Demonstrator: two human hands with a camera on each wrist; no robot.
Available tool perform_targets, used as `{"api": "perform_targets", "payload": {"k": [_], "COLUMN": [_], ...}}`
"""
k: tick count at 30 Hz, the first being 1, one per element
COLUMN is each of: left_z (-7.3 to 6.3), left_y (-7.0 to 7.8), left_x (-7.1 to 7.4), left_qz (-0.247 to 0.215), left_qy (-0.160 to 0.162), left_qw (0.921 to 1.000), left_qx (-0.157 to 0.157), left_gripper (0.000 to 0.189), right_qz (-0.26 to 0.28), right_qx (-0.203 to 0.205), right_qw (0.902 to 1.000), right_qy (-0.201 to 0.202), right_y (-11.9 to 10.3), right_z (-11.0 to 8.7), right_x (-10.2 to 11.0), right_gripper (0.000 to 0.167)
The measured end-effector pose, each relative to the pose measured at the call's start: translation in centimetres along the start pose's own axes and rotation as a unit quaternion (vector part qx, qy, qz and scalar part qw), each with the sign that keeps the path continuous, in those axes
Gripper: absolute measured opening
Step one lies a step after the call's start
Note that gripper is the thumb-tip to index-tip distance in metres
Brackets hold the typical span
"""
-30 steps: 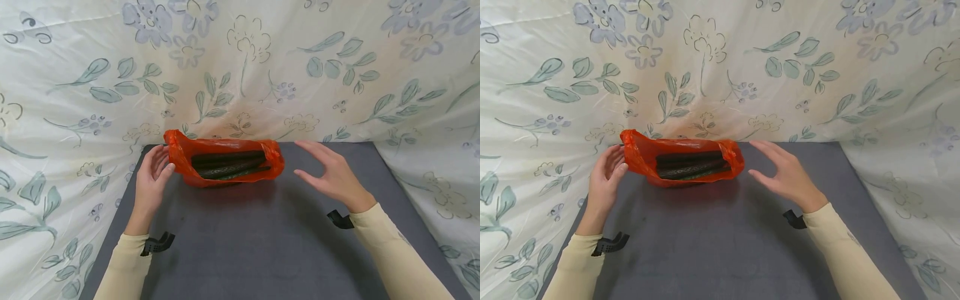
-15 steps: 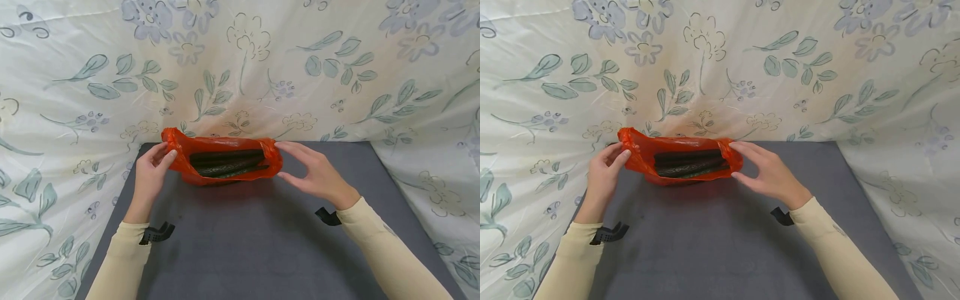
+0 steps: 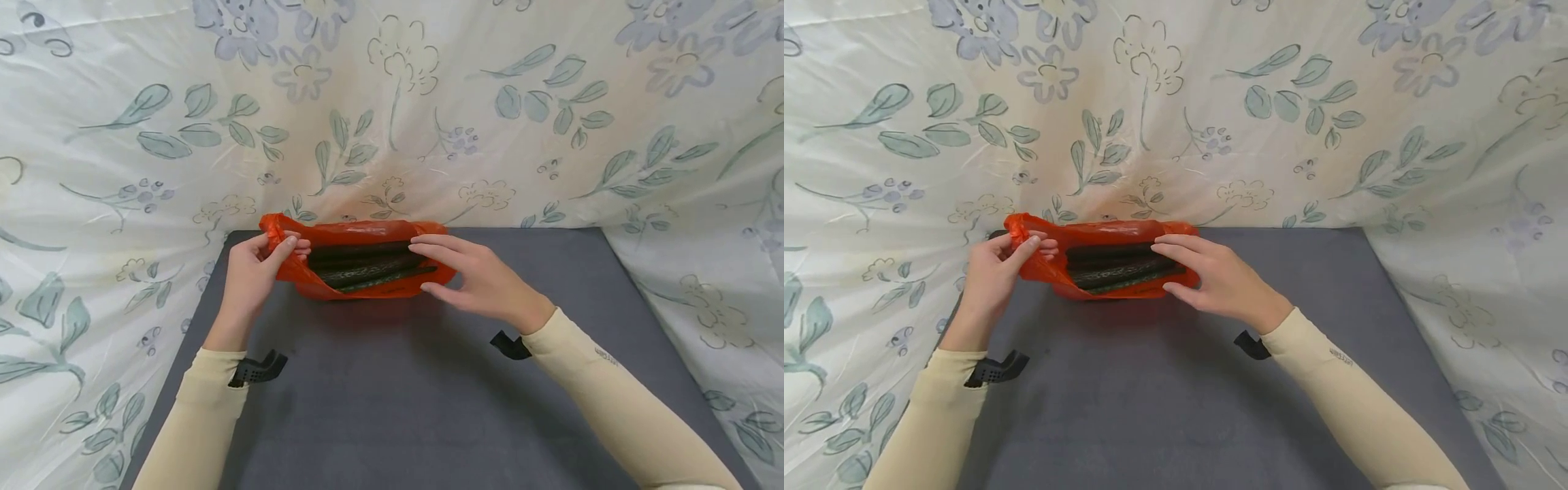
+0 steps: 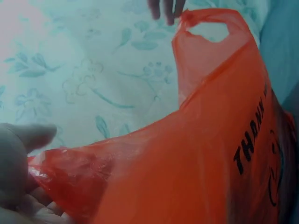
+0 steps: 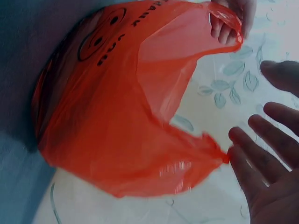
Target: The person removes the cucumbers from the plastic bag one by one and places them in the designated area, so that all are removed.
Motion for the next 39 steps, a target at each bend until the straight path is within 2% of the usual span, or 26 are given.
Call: {"api": "perform_targets", "payload": {"k": [5, 8, 15, 21, 28, 35, 39], "left_z": [-0.5, -0.9, -2.1, -2.6, -2.8, -2.8, -2.8], "left_y": [-0.1, -0.1, -0.7, -1.0, -1.0, -0.9, -0.9], "left_x": [-0.3, -0.5, -1.1, -1.4, -1.7, -1.5, -1.5], "left_qz": [-0.019, -0.032, -0.061, -0.058, -0.046, -0.045, -0.047], "left_qy": [-0.013, -0.025, -0.053, -0.065, -0.074, -0.074, -0.073], "left_qw": [0.9997, 0.9991, 0.9966, 0.9960, 0.9959, 0.9959, 0.9959], "left_qx": [-0.009, -0.011, 0.015, 0.021, 0.026, 0.027, 0.029], "left_gripper": [0.039, 0.037, 0.037, 0.038, 0.037, 0.039, 0.040], "right_qz": [-0.004, -0.006, -0.005, -0.007, -0.002, -0.013, -0.022], "right_qx": [0.013, 0.007, -0.063, -0.110, -0.134, -0.178, -0.185], "right_qw": [0.9998, 0.9996, 0.9953, 0.9877, 0.9822, 0.9647, 0.9619], "right_qy": [-0.014, -0.027, -0.073, -0.111, -0.131, -0.193, -0.200], "right_y": [-0.4, -0.5, 0.3, 1.6, 3.0, 4.0, 4.2], "right_z": [1.1, 1.7, 2.7, 3.7, 5.3, 6.3, 7.0], "right_x": [-1.2, -1.8, -3.4, -5.0, -6.9, -9.9, -11.1], "right_gripper": [0.059, 0.058, 0.059, 0.056, 0.049, 0.046, 0.047]}}
Point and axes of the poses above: each hand's wrist, its own z-axis towards the middle knuckle, its own x-axis out of the back of the hand, y = z × x, the point moved 4 cm from there along z, towards the middle knuckle, and after that the axes turned 11 degrees about z, right-handed, at the moved point
